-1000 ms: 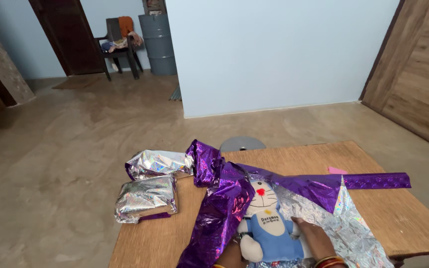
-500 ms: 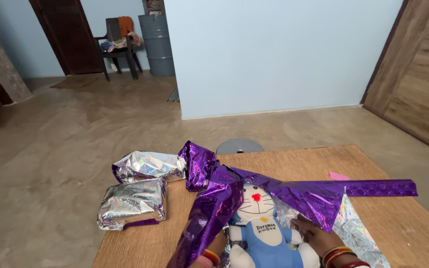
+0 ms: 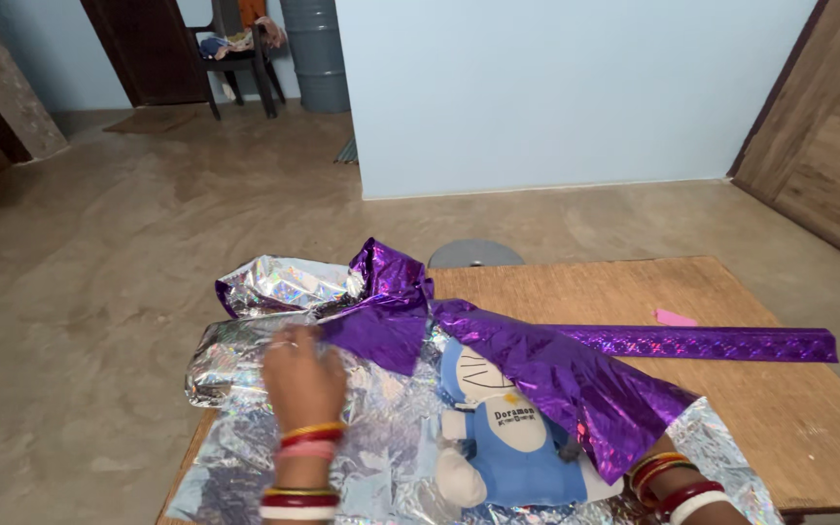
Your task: The person wraps a small rectangular item in silver foil, then places a blue Doraemon plush toy on a sheet of silver foil and covers it with purple foil. The person folds the foil around the plush and smooths the edges.
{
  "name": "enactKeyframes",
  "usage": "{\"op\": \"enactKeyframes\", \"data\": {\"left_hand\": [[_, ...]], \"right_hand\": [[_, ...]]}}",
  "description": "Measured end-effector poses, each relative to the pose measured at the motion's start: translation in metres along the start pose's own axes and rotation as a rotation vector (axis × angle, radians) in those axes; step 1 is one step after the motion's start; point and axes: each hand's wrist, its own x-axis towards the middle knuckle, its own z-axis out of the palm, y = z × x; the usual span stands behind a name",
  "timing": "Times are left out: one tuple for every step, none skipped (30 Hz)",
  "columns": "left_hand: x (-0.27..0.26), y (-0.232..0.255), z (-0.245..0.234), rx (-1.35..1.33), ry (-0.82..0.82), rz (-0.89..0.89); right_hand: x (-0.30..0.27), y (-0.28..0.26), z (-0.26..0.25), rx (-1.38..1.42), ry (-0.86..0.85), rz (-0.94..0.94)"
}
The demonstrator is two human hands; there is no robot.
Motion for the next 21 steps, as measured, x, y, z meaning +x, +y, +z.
{"op": "enactKeyframes", "data": {"left_hand": [[-0.005,0.006,0.004,0.043,-0.031,0.049],[-0.012,0.015,0.01,0.086,-0.063,0.099],[-0.017,0.024,0.015,0.125,-0.093,0.149],[-0.017,0.028,0.017,0.112,0.007,0.247],[-0.018,0.03,0.017,0.105,0.106,0.345],[-0.018,0.03,0.016,0.097,0.204,0.442],[-0.014,0.028,0.014,0.139,0.256,0.483],[-0.004,0.024,0.012,0.18,0.308,0.525],[0.004,0.021,0.011,0.218,0.36,0.563],[0.012,0.02,0.013,0.154,0.308,0.523],[0.024,0.016,0.014,0.095,0.261,0.48],[0.034,0.011,0.015,0.037,0.214,0.437],[0.043,0.006,0.016,0.02,0.184,0.354],[0.054,0.001,0.017,0.002,0.155,0.271],[0.063,-0.004,0.018,-0.016,0.125,0.188],[0.072,-0.01,0.019,-0.043,0.11,0.125],[0.081,-0.016,0.02,-0.071,0.094,0.062],[0.088,-0.023,0.02,-0.099,0.077,-0.001],[0.094,-0.029,0.02,-0.115,0.081,-0.002],[0.1,-0.035,0.02,-0.131,0.086,-0.003],[0.105,-0.041,0.02,-0.147,0.092,-0.005]], "right_hand": [[0.001,-0.003,-0.001,0.0,0.005,-0.005],[0.003,-0.004,-0.003,0.003,0.016,-0.01],[0.003,-0.003,-0.007,0.008,0.038,-0.012],[0.003,-0.002,-0.01,0.014,0.064,-0.017],[0.003,-0.002,-0.012,0.027,0.077,-0.027],[0.005,-0.001,-0.016,0.038,0.107,-0.031],[0.003,0.002,-0.019,0.054,0.137,-0.029],[0.003,0.004,-0.023,0.07,0.172,-0.026],[0.004,0.007,-0.029,0.08,0.209,-0.026],[0.005,0.008,-0.036,0.088,0.244,-0.022],[0.009,0.007,-0.043,0.097,0.283,-0.032],[0.014,0.005,-0.052,0.105,0.328,-0.038],[0.019,0.002,-0.06,0.108,0.364,-0.05],[0.024,-0.002,-0.067,0.116,0.401,-0.061],[0.028,-0.003,-0.075,0.109,0.431,-0.061],[0.034,-0.005,-0.082,0.1,0.462,-0.065],[0.037,-0.004,-0.088,0.095,0.487,-0.062],[0.042,-0.004,-0.09,0.061,0.549,-0.08],[0.047,-0.002,-0.092,0.0,0.614,-0.094],[0.052,0.001,-0.093,-0.047,0.684,-0.115],[0.06,0.006,-0.095,0.053,0.704,-0.191]]}}
